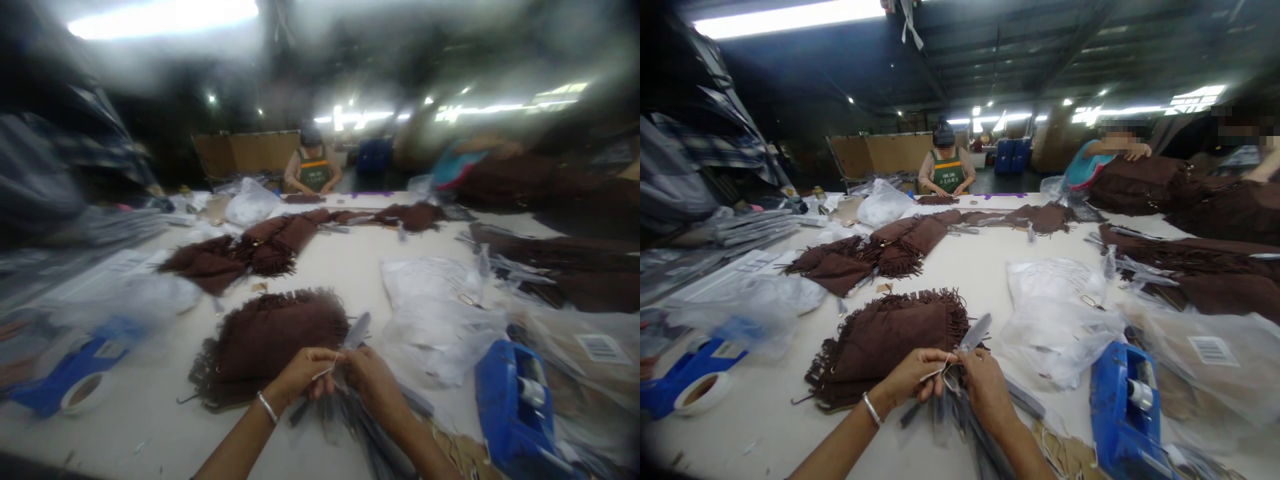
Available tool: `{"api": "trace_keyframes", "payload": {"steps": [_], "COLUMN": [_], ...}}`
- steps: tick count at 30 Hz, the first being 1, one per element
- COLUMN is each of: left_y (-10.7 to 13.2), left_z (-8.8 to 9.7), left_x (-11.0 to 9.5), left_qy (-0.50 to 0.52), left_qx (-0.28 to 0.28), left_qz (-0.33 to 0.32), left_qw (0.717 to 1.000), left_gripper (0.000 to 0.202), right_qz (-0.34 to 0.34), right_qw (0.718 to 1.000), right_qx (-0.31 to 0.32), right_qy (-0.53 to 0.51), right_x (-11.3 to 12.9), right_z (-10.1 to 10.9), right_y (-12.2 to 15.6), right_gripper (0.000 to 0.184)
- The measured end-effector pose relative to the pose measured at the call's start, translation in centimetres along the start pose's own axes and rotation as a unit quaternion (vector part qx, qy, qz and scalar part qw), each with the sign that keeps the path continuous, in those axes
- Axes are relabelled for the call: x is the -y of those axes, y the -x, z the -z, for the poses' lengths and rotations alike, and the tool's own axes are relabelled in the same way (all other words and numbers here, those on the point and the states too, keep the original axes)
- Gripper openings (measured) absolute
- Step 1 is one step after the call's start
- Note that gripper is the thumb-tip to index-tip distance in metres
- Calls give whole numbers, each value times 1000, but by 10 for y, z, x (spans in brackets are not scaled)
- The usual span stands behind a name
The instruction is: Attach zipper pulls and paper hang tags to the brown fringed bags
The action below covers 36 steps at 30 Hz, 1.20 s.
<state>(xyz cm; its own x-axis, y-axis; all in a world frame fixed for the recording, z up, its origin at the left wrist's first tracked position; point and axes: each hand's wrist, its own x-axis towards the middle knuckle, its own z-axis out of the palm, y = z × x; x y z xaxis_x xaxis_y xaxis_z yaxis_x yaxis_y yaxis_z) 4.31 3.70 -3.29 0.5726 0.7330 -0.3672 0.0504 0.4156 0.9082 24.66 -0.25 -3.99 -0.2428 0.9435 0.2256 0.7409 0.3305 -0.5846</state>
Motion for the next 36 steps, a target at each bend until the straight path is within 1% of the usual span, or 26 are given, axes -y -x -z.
{"api": "trace_keyframes", "payload": {"steps": [4, 7, 8, 9, 11, 12, 13, 17, 19, 21, 22, 24, 25, 26, 28, 30, 32, 33, 34, 35, 36], "left_y": [-2, 1, 2, 4, 8, 10, 11, 14, 13, 13, 13, 15, 17, 20, 28, 40, 54, 62, 71, 81, 91], "left_z": [-3, -7, -9, -10, -12, -13, -15, -25, -33, -40, -43, -45, -45, -44, -38, -30, -20, -14, -8, -2, 4], "left_x": [5, 6, 6, 5, 4, 4, 4, 10, 16, 21, 23, 25, 24, 22, 17, 12, 6, 4, 3, 1, 1], "left_qy": [-20, -19, -16, -14, -15, -17, -17, -5, -9, -38, -62, -127, -165, -206, -297, -390, -456, -470, -469, -453, -425], "left_qx": [-26, -38, -41, -44, -53, -56, -59, -77, -110, -167, -200, -258, -281, -300, -326, -327, -322, -327, -335, -340, -336], "left_qz": [4, -12, -21, -29, -40, -42, -44, -57, -66, -76, -85, -115, -140, -167, -219, -255, -270, -268, -257, -235, -202], "left_qw": [999, 999, 999, 999, 998, 997, 997, 995, 992, 982, 974, 951, 935, 916, 870, 822, 785, 775, 776, 790, 816], "left_gripper": [57, 58, 58, 59, 60, 60, 61, 64, 64, 61, 58, 47, 41, 38, 38, 41, 42, 42, 42, 41, 39], "right_qz": [-4, -50, -83, -125, -208, -238, -259, -290, -304, -320, -325, -317, -300, -278, -239, -223, -215, -205, -193, -183, -177], "right_qw": [998, 987, 975, 955, 901, 876, 859, 834, 824, 805, 793, 777, 779, 792, 830, 871, 905, 919, 931, 939, 945], "right_qx": [45, 47, 39, 26, -8, -24, -41, -122, -163, -194, -201, -188, -168, -143, -93, -66, -54, -47, -39, -30, -23], "right_qy": [-52, -148, -204, -268, -382, -418, -439, -453, -449, -460, -474, -511, -523, -525, -495, -433, -364, -333, -308, -289, -273], "right_x": [-1, -10, -13, -15, -18, -17, -16, -2, 7, 17, 22, 30, 33, 36, 37, 35, 29, 26, 23, 20, 17], "right_z": [9, 10, 8, 5, -6, -12, -19, -43, -53, -60, -62, -62, -61, -57, -49, -42, -36, -35, -33, -32, -31], "right_y": [-10, -19, -22, -23, -24, -23, -22, -13, -11, -11, -11, -10, -9, -7, -3, 2, 7, 9, 12, 14, 15], "right_gripper": [40, 36, 33, 29, 24, 25, 27, 37, 39, 41, 42, 40, 38, 36, 34, 35, 35, 34, 32, 31, 30]}}
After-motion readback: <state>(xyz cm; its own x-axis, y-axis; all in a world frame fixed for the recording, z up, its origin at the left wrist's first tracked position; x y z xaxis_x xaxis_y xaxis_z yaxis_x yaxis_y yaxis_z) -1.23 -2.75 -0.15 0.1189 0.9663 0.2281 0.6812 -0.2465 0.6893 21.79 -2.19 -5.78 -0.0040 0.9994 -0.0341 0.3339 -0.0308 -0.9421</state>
